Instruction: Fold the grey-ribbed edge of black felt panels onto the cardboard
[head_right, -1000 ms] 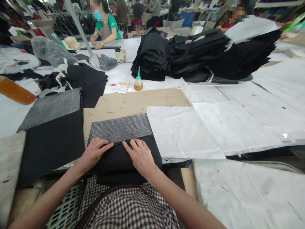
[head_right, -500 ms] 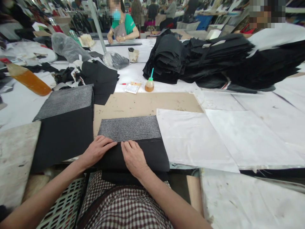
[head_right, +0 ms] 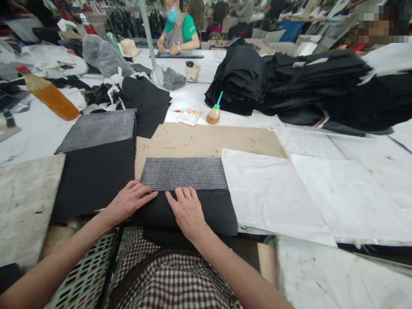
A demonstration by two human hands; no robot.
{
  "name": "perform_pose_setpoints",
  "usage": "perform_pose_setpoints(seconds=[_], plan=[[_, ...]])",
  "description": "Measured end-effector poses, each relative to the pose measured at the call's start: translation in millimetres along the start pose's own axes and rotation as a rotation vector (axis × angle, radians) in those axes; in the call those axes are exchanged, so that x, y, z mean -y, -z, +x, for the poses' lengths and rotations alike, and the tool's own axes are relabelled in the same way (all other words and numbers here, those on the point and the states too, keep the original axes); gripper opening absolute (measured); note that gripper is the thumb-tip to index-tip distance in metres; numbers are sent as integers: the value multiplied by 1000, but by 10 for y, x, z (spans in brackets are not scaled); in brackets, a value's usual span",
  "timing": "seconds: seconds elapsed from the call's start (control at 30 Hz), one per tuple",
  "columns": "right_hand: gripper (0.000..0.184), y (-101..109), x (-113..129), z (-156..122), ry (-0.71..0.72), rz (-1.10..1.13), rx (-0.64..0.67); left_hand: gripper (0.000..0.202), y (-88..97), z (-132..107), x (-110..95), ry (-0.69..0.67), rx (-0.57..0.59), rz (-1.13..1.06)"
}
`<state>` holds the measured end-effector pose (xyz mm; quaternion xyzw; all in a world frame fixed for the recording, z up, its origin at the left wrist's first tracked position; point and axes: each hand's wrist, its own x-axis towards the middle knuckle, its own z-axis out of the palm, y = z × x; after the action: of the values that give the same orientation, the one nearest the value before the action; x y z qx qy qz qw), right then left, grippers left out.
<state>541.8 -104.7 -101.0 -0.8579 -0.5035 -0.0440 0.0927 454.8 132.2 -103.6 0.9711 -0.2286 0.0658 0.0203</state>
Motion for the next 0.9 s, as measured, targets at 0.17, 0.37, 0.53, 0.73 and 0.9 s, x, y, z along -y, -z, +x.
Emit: perform_pose_setpoints(seconds=[0.17, 0.37, 0.53, 0.73, 0.9], plan=[[35, -140, 236, 150, 47, 93, -62, 34, 32, -31, 11, 23, 20, 3], [42, -292, 355, 177, 59, 128, -64, 27, -53, -298, 156, 264, -82, -169], [48, -229, 352, 206, 66, 107, -19, 29, -45, -438, 211, 274, -57, -242], [46, -202, 403, 238, 84, 66, 1, 31, -2, -442, 183, 133, -10, -42], [46, -194, 402, 228, 87, 48, -39, 32, 105, -521, 184, 82, 45, 47]])
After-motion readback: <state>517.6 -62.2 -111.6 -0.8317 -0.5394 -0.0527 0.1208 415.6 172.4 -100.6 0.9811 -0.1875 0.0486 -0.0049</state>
